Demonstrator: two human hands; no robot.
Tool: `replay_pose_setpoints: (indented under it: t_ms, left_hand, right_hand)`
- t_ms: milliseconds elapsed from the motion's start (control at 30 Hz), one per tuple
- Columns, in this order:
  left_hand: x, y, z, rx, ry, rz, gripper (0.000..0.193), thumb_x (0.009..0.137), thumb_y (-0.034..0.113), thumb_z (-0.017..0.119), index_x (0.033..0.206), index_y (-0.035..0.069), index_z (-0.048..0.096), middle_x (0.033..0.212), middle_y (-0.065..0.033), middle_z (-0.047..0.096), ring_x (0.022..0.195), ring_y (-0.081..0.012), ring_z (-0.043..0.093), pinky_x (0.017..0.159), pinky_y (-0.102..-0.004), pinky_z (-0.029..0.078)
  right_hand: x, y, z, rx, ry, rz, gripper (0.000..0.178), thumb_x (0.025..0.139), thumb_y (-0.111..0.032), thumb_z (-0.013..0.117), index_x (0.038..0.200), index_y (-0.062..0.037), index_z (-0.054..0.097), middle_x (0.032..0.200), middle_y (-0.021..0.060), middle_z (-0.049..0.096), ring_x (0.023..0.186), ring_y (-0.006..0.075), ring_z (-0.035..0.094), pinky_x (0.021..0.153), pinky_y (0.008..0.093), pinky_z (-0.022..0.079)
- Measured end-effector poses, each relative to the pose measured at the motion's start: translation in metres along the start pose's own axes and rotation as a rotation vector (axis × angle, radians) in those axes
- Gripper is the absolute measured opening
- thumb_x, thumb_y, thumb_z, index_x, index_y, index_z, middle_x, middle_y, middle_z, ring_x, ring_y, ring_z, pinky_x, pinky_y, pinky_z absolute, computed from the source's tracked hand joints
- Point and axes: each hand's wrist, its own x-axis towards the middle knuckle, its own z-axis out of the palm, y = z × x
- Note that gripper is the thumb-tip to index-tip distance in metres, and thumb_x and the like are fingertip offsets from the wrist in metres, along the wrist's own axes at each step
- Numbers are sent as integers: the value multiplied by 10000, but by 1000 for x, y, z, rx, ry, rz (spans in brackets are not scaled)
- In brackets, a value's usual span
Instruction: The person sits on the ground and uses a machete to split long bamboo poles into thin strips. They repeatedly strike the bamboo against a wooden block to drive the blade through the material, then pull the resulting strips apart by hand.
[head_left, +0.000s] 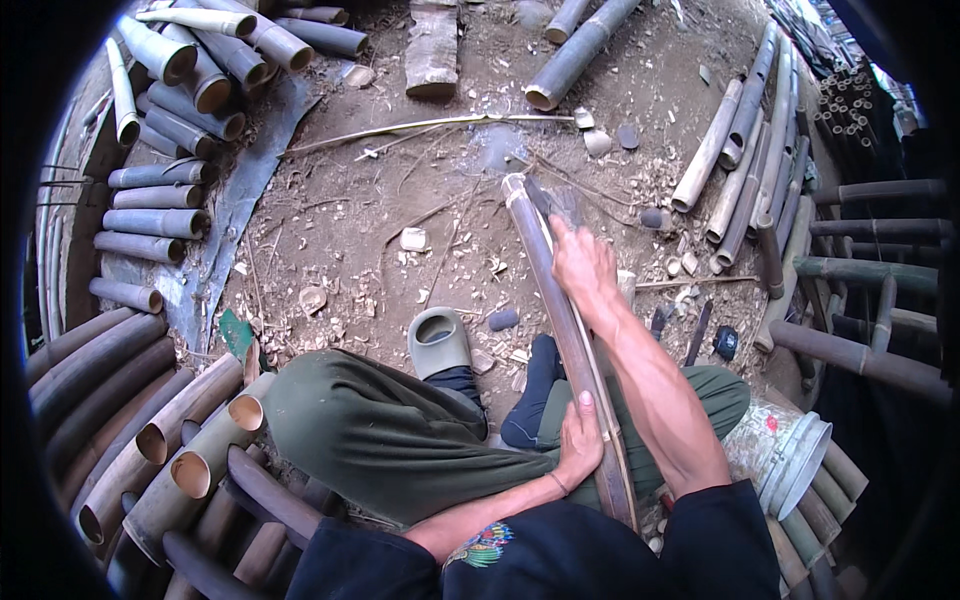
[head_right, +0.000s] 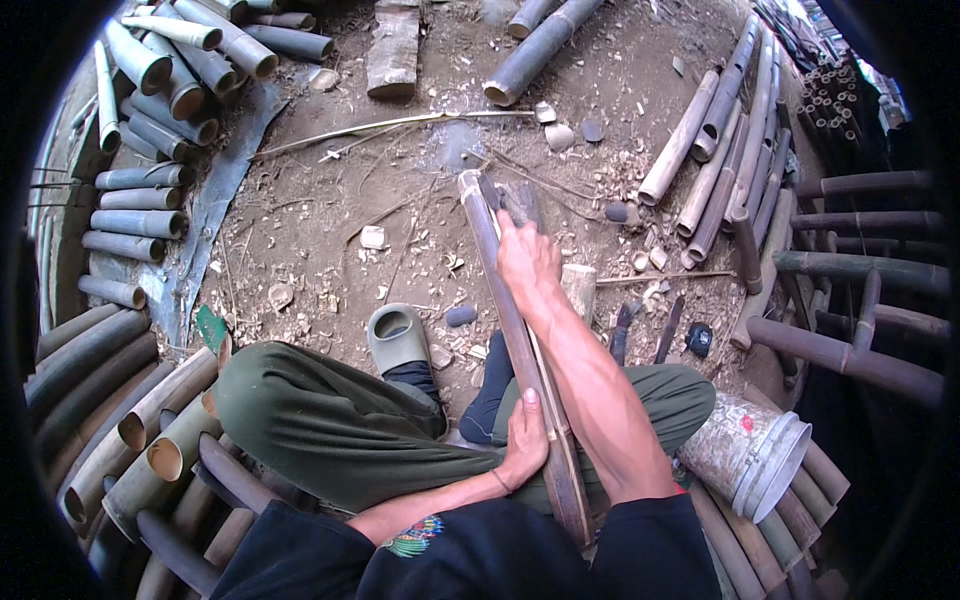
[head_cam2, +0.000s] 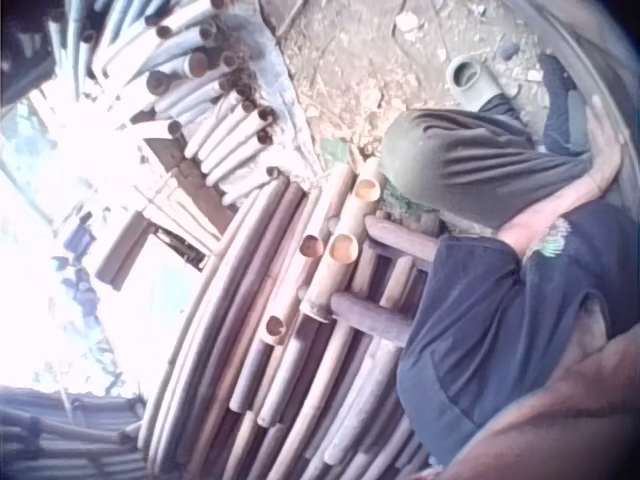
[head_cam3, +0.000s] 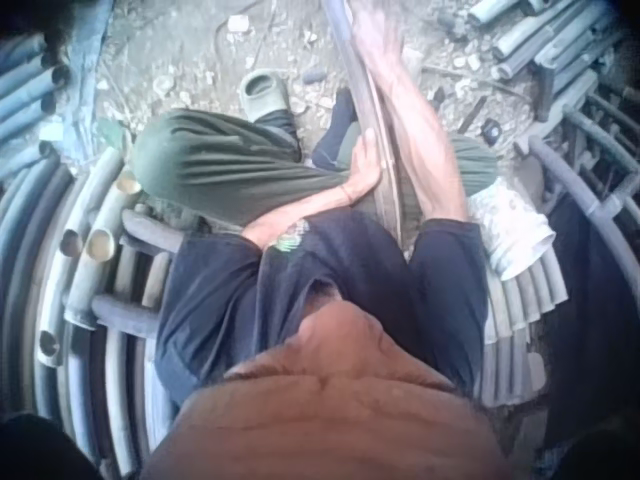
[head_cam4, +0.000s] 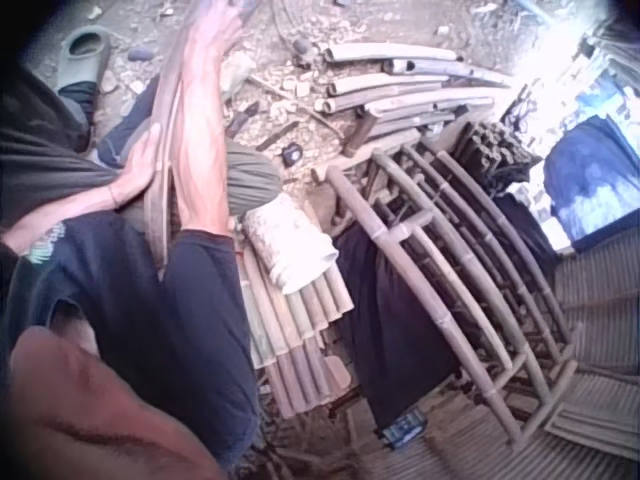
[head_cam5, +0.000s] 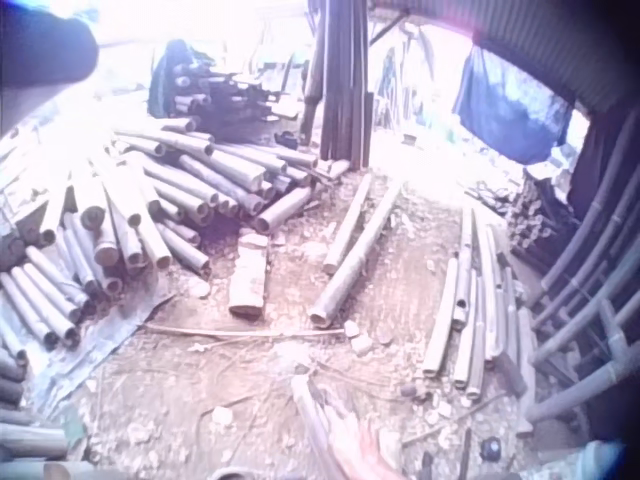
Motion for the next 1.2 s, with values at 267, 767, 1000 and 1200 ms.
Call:
replay_pose_setpoints:
  t_ms: [267, 767, 1000, 1200]
  left_hand:
    - [0, 8, -19, -569, -152, -291, 772, 971, 686, 224, 1013, -4, 567, 833, -122, 647, 718, -224, 659, 662, -347, 551]
    - [6, -2, 2, -559, -125, -410, 880, 910, 775, 193, 928, -16, 577, 717, -153, 623, 611, -273, 646, 563, -405, 563]
    - [12, -24, 4, -451, -91, -326, 869, 911, 768, 191, 946, -17, 565, 718, -146, 627, 606, -261, 646, 562, -396, 558]
    - [12, -17, 6, -412, -83, -277, 841, 927, 747, 184, 949, -2, 565, 720, -129, 627, 623, -241, 637, 600, -378, 554]
  right_hand:
    - [-213, 19, -135, 63, -148, -108, 419, 904, -139, 597, 1314, -86, 528, 889, 189, 619, 744, 366, 686, 642, 468, 544]
    - [-400, 45, -88, 402, -12, 143, 443, 836, -117, 694, 1274, -114, 635, 841, 86, 597, 624, 280, 625, 547, 393, 508]
    - [-381, 49, -85, 333, -40, 114, 447, 843, -129, 697, 1284, -133, 630, 805, 68, 568, 583, 281, 603, 508, 396, 489]
    - [-407, 47, -80, 354, -15, 124, 444, 848, -122, 688, 1287, -128, 622, 799, 70, 561, 586, 277, 606, 501, 394, 489]
